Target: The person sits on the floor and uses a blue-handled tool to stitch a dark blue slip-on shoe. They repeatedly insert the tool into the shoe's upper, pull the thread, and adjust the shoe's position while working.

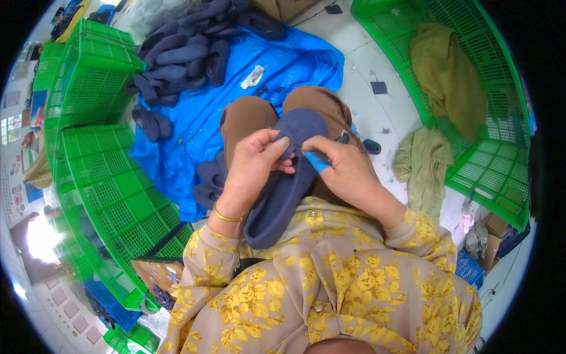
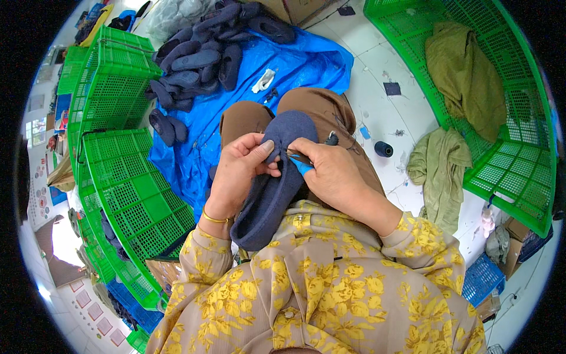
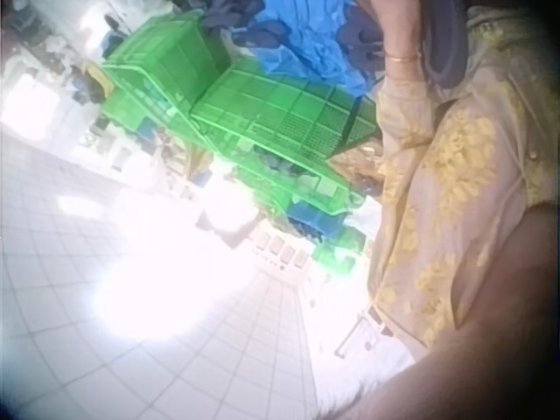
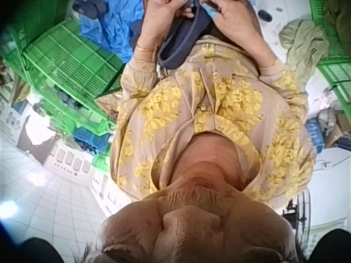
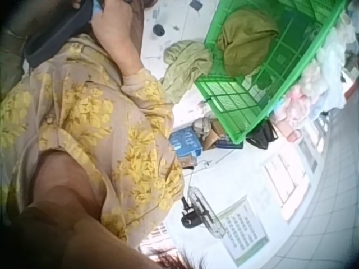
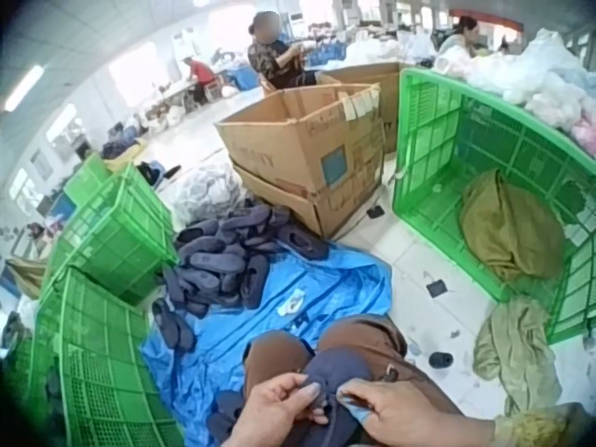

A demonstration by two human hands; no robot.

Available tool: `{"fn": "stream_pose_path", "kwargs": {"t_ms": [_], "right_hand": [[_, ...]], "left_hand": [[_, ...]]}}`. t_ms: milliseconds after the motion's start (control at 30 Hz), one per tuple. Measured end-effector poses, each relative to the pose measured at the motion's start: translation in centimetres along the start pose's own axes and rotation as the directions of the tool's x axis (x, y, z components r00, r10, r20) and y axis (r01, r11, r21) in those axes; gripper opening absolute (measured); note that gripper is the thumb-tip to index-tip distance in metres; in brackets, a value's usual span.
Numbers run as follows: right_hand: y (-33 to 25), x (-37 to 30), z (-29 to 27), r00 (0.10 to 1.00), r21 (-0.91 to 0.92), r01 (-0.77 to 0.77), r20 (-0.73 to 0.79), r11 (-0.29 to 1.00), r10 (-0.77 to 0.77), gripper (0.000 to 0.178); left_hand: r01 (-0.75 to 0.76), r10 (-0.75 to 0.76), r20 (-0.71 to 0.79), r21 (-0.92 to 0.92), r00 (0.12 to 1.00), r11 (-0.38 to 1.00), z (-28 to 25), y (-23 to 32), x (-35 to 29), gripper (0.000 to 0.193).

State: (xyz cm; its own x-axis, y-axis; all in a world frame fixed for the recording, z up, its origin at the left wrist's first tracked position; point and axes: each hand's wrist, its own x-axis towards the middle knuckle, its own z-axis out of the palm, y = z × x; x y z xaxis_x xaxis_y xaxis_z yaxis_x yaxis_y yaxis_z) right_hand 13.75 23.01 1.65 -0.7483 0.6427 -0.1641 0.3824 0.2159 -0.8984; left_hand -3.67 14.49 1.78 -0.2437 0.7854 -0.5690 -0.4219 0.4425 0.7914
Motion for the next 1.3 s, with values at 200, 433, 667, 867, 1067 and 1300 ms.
{"fn": "stream_pose_path", "kwargs": {"t_ms": [200, 433, 667, 867, 1067, 1300], "right_hand": [[0.0, -0.3, 0.1, 1.000, -0.081, 0.023, 0.000, 0.996, -0.023, 0.035], [0.5, 0.0, 1.5, 1.000, -0.124, 0.011, -0.027, 0.992, -0.014, 0.031], [0.4, -0.1, 2.1, 1.000, -0.154, 0.009, -0.024, 0.988, -0.012, 0.033], [0.1, 0.4, 2.5, 0.989, -0.095, 0.047, -0.134, 0.994, -0.060, 0.034], [-1.2, 2.0, 2.0, 0.999, -0.159, 0.050, 0.011, 0.986, -0.049, 0.034], [-1.0, 2.5, 0.5, 0.988, -0.190, 0.151, 0.011, 0.970, -0.151, 0.020]], "left_hand": [[0.063, -0.062, 0.027, -0.054, 0.998, 0.997, -0.2, 0.2, 0.3, 0.012], [0.099, -0.096, 0.033, -0.124, 0.995, 0.987, -0.2, -0.1, 0.3, 0.012], [0.106, -0.100, 0.043, -0.174, 0.994, 0.979, -0.3, -0.3, 0.3, 0.012], [0.082, -0.077, 0.036, -0.160, 0.996, 0.984, 0.0, -0.4, 0.1, 0.015], [0.014, -0.011, 0.035, -0.094, 0.999, 0.995, 0.0, -0.9, 0.1, 0.016], [-0.052, 0.052, 0.031, 0.008, 0.998, 0.999, 0.5, -2.0, 0.4, 0.011]]}}
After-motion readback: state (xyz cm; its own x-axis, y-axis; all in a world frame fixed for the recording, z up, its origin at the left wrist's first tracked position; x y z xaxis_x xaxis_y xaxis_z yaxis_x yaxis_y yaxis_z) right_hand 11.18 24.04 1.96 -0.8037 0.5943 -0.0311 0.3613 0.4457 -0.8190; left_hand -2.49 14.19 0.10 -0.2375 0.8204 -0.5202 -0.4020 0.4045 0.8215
